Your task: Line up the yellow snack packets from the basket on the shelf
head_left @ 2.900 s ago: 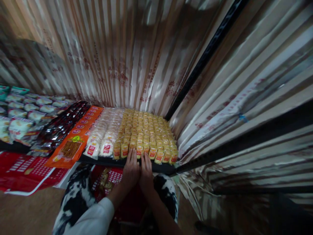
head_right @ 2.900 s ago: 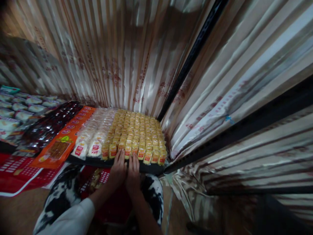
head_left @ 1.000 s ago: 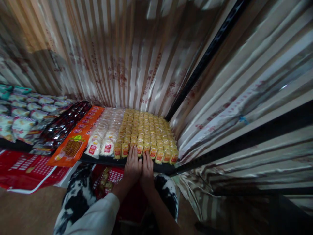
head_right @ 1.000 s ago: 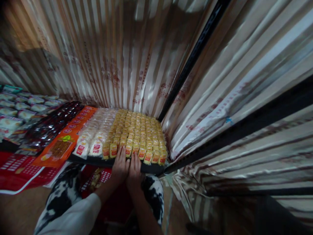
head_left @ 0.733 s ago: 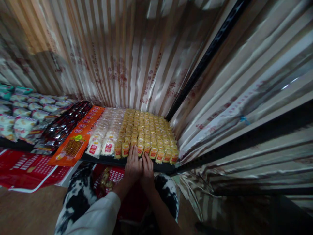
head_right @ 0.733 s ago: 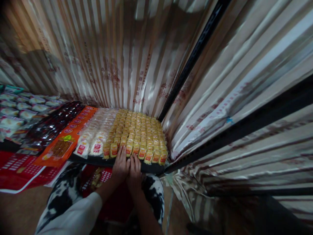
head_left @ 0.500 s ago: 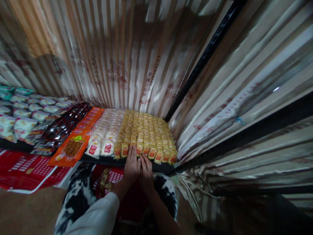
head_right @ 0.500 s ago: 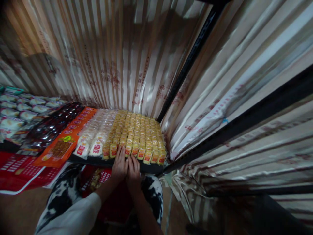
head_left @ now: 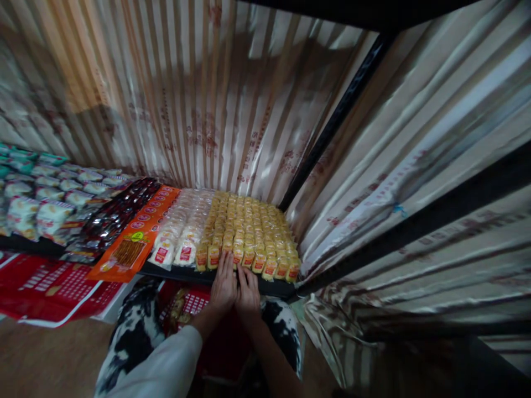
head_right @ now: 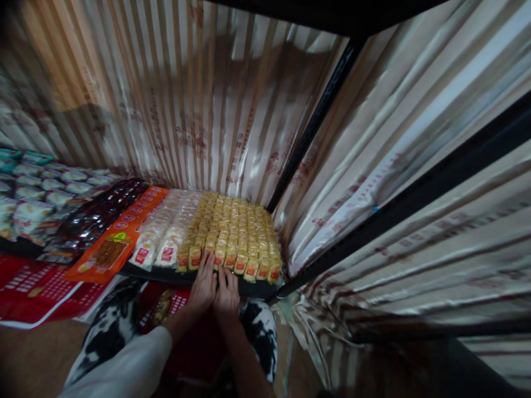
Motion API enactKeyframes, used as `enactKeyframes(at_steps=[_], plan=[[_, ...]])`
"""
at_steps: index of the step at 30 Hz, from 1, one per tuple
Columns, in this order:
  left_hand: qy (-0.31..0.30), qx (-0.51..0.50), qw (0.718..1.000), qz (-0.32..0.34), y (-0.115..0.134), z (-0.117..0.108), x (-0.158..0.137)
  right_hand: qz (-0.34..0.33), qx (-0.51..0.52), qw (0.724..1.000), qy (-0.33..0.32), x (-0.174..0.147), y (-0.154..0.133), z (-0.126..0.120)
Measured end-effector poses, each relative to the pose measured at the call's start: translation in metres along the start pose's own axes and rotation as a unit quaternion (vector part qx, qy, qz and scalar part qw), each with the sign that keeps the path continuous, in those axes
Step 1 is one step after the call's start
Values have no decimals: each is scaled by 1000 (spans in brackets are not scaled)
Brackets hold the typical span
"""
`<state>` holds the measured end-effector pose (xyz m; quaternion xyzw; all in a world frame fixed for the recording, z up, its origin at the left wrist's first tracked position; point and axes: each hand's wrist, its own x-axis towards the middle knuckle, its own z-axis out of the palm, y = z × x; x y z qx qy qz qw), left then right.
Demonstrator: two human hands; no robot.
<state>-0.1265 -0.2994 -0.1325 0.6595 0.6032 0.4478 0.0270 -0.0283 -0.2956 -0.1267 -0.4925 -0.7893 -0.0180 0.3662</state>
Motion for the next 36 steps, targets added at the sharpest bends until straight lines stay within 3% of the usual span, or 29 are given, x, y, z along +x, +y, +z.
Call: enactKeyframes(at_steps=[7, 14, 24, 29, 36], plan=[[14, 29, 999, 32, 9, -14, -5, -9, 8, 1000, -20, -2, 2, -1], [99, 73, 991, -46, 9, -24, -21, -2, 27, 999, -33, -3, 1, -3], [53, 104, 993, -17, -9, -25, -17, -13, 29, 999, -26, -3, 1, -2], [50, 124, 991, 3, -9, -26, -17, -17, 25, 999, -28, -3, 2, 0], [60, 178, 982, -19, -3, -19, -14, -13, 19, 1000, -15, -3, 2, 2]])
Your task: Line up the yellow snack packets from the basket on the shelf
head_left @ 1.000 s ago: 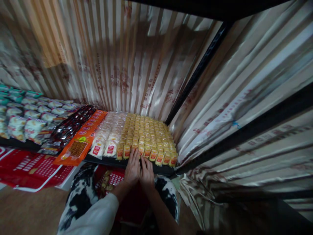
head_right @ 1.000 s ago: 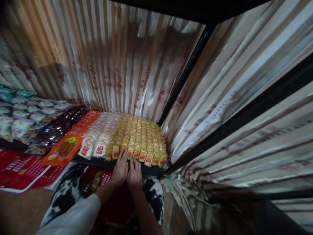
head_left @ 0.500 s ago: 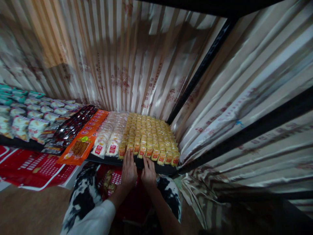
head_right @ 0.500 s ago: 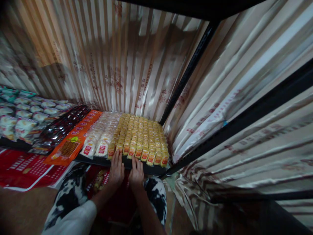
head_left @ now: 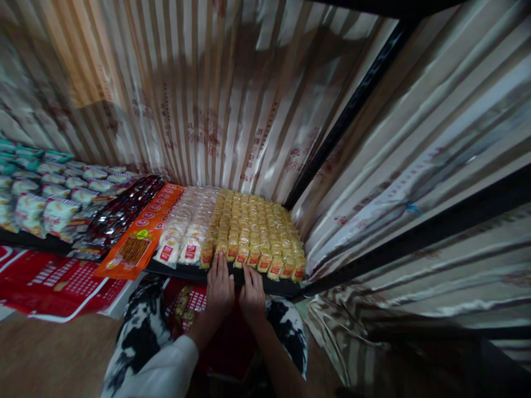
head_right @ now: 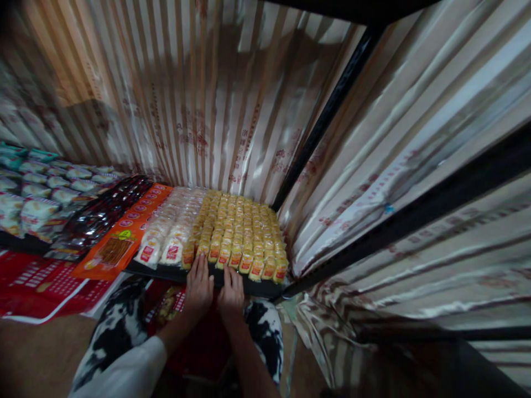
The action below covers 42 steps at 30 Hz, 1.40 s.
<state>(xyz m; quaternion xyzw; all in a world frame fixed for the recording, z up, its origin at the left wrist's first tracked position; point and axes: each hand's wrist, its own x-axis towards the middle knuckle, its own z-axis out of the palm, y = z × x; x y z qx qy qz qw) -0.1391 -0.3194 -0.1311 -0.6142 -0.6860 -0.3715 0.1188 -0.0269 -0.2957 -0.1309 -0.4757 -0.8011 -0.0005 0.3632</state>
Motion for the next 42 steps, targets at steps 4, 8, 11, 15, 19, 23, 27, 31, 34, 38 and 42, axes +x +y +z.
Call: enactKeyframes(at_steps=[4, 8, 11, 15, 19, 23, 27, 31, 34, 38, 42], plan=[[7, -20, 1000, -2, 1, 1, 2, -1, 1, 1000, -4, 0, -1, -1], [0, -61, 998, 17, -2, -2, 7, 9, -3, 1000, -4, 0, -3, -1], [-5, -67, 998, 16, -4, -3, 9, 14, -3, 1000, -3, 1, -4, 0], [-13, -66, 998, 11, -5, -3, 12, 15, 4, 1000, -4, 2, -4, 0], [-12, -69, 998, 11, -6, -4, 14, 13, 10, 1000, -7, 0, -4, 0], [-15, -58, 998, 14, -6, -4, 16, 8, 7, 1000, -1, 0, -2, 1], [-20, -49, 999, 15, -6, -3, 17, 1, 8, 1000, 0, 0, -1, 2], [-12, -57, 998, 18, -6, -5, 17, 8, 3, 1000, -2, 0, -2, 2], [-16, -56, 998, 25, -6, -5, 17, 8, 3, 1000, -3, 0, -2, 2], [-15, -55, 998, 25, -8, -3, 14, 2, 5, 1000, -2, -1, -2, 2], [-12, -57, 998, 17, -11, 0, 9, 9, 4, 1000, -3, -2, -2, 2]])
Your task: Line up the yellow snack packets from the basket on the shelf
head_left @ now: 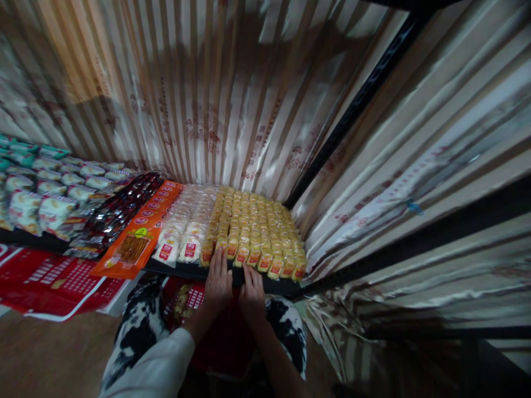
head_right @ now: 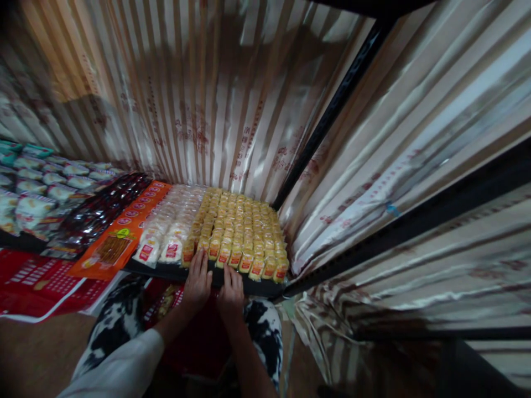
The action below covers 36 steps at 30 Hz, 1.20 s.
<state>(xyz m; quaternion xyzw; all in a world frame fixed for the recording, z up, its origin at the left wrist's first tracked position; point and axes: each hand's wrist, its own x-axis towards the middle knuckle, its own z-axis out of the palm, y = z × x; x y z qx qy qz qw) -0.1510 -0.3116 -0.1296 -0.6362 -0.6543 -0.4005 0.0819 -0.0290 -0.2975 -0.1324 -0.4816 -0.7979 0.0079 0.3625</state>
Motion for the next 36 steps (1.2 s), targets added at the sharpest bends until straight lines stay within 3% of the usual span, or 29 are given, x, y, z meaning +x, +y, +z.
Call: enactKeyframes(at_steps=[9, 16, 22, 27, 32, 36], plan=[[3, -2, 1000, -1, 1, -5, -3, -17, -12, 1000, 1, 0, 5, 3], [71, 11, 996, -55, -1, -22, -21, -20, -3, 1000, -5, 0, 2, -1], [46, -23, 996, -71, -15, -27, -11, -25, -10, 1000, -10, 1, 0, -2], [23, -37, 998, -45, -23, -26, -12, -21, -12, 1000, -11, 1, 0, -1], [10, -53, 994, -91, -25, -28, -11, -19, -7, 1000, -15, 1, 0, -1], [12, -53, 996, -64, -27, -29, -7, -21, -7, 1000, -8, 1, 1, 0]])
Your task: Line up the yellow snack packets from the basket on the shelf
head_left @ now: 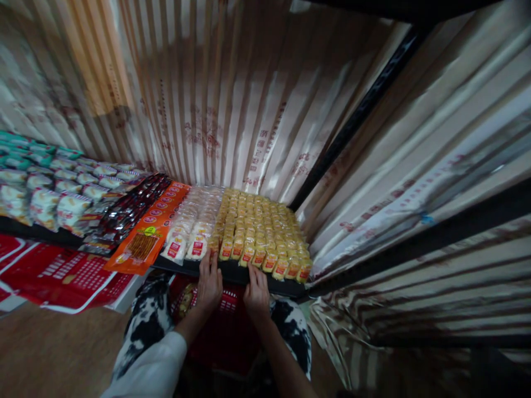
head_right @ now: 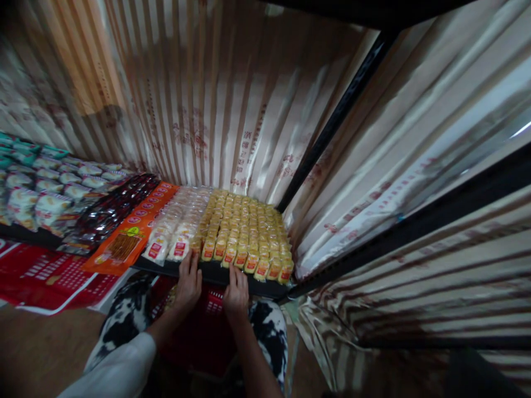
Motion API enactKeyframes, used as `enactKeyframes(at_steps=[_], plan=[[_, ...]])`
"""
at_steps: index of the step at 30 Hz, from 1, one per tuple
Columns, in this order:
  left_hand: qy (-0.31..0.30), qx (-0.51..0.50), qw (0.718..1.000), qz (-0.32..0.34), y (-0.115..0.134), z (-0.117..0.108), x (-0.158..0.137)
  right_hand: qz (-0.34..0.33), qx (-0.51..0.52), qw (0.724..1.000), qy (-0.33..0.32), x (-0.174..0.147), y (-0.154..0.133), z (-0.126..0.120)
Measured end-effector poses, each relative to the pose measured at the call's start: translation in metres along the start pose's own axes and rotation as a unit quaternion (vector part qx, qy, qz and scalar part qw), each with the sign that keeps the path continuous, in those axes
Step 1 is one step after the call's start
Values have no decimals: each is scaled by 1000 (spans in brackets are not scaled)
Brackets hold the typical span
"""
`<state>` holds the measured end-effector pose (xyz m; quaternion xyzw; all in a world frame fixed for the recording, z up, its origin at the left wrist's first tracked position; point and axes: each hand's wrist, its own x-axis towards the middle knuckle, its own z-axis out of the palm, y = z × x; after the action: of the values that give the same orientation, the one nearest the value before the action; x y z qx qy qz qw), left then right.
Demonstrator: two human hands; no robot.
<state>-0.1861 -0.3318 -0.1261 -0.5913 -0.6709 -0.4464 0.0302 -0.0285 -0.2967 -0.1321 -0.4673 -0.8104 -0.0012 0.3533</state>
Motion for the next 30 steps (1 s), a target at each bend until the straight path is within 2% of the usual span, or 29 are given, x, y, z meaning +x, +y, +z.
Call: enactKeyframes(at_steps=[4, 11, 21, 30], plan=[[-23, 7, 999, 38, -3, 0, -1, -6, -5, 1000, 5, -1, 1, 2], [-10, 37, 999, 11, 0, 4, 0, -12, -4, 1000, 10, -1, 1, 2], [-29, 81, 996, 35, -7, 5, 6, -5, -5, 1000, 11, 1, 0, 1], [-18, 78, 997, 19, -4, 6, 14, -7, -2, 1000, 10, 1, 2, 3]])
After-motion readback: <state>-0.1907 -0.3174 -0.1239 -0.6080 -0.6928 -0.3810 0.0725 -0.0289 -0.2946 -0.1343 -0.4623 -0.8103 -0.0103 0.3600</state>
